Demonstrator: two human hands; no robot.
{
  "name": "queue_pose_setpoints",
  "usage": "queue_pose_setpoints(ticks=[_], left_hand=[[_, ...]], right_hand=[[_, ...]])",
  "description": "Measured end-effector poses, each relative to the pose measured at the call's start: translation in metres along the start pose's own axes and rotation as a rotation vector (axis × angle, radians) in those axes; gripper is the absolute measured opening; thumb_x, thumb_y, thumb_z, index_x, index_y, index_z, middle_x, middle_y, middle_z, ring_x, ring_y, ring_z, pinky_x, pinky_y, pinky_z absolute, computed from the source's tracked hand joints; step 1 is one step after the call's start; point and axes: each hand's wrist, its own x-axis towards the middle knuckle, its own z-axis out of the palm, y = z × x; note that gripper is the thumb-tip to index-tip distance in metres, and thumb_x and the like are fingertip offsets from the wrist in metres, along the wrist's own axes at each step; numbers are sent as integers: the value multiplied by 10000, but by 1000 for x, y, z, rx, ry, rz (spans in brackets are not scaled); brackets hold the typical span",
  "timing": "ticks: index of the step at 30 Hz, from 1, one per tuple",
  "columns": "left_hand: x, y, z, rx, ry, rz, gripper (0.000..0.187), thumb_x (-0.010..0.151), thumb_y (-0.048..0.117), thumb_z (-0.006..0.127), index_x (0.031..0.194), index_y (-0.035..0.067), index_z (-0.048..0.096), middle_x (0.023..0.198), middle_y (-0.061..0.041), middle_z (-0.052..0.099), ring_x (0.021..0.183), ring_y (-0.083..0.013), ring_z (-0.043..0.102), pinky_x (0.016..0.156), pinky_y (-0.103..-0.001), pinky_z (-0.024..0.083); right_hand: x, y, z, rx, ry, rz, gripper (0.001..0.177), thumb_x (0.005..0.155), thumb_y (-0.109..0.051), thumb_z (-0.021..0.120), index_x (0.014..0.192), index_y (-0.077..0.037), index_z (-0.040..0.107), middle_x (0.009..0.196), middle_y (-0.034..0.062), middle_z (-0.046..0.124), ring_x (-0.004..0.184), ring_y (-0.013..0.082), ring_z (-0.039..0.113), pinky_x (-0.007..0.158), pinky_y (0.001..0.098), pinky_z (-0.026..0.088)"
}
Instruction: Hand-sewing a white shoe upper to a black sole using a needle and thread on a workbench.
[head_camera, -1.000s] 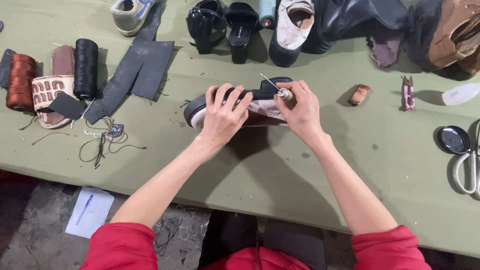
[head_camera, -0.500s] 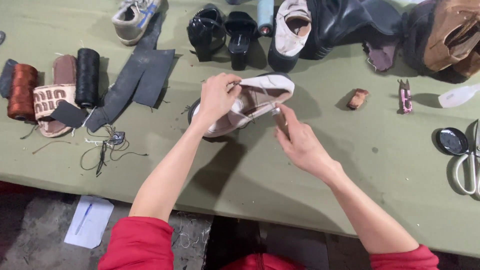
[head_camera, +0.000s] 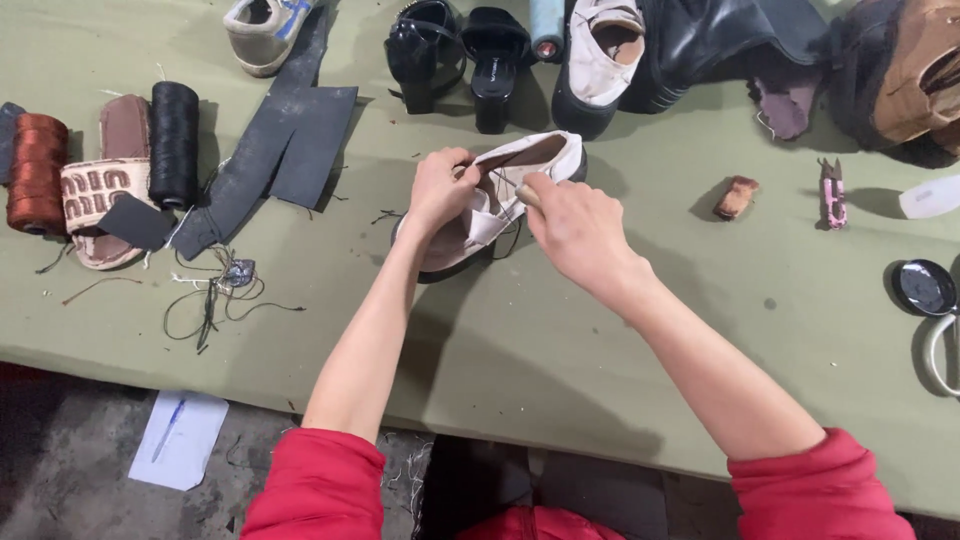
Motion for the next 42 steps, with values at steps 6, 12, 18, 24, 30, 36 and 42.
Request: queue_pose_setpoints(ticks=[6,12,18,24,30,36,42], left_hand=[[0,-2,3,26,8,24,258,879,284,645,1057,171,794,1042,-159,747,1026,-473,681,908,-580,537],[-3,0,2,60,18,52,283,878,329,652,1069,172,789,1028,-153,745,1009,-459,691,893,-567,547],[-6,3,-5,65,-5,65,298,876,324,665,1108,177,781,1056,-138,753,1032,-436,693,892,-544,547],[4,-6,0,95,45,234,229,891,242,654,1044,123,776,960,-151,732,953,-437,703,854,-506,553],[-2,28,2,181,83,412,170,910,165,627,1009,111,754,892,-146,657,936,-425,680,855,-509,549],[-22,50,-8,144,80,419,153,921,135,621,1018,103,735,885,-115,615,940,-371,647,892,-449,540],[-15,28,1,170,123,499,132,932,171,641,1028,139,726,870,-86,588,919,-333,632,866,-426,542]], right_hand=[[22,6,15,-87,-22,26,307,993,-280,525,1257,-172,639,824,123,701,822,381,751,731,575,602],[7,-8,-14,8,-31,36,329,989,-222,523,1291,-162,638,805,118,704,790,367,746,726,561,597],[-38,4,-54,240,-57,103,343,999,-178,558,1327,-131,648,840,185,738,825,408,740,772,561,581],[-51,8,-54,262,-58,107,334,998,-211,556,1318,-168,646,772,139,716,780,361,731,736,529,577],[-34,9,-29,118,33,55,298,1015,-257,518,1285,-192,627,720,86,679,708,324,720,688,526,578],[-30,9,-21,106,50,60,314,1018,-268,507,1300,-167,598,805,126,697,770,370,737,708,570,583],[-31,7,-17,116,47,77,317,1028,-268,483,1305,-158,588,820,132,703,786,378,748,728,578,589]])
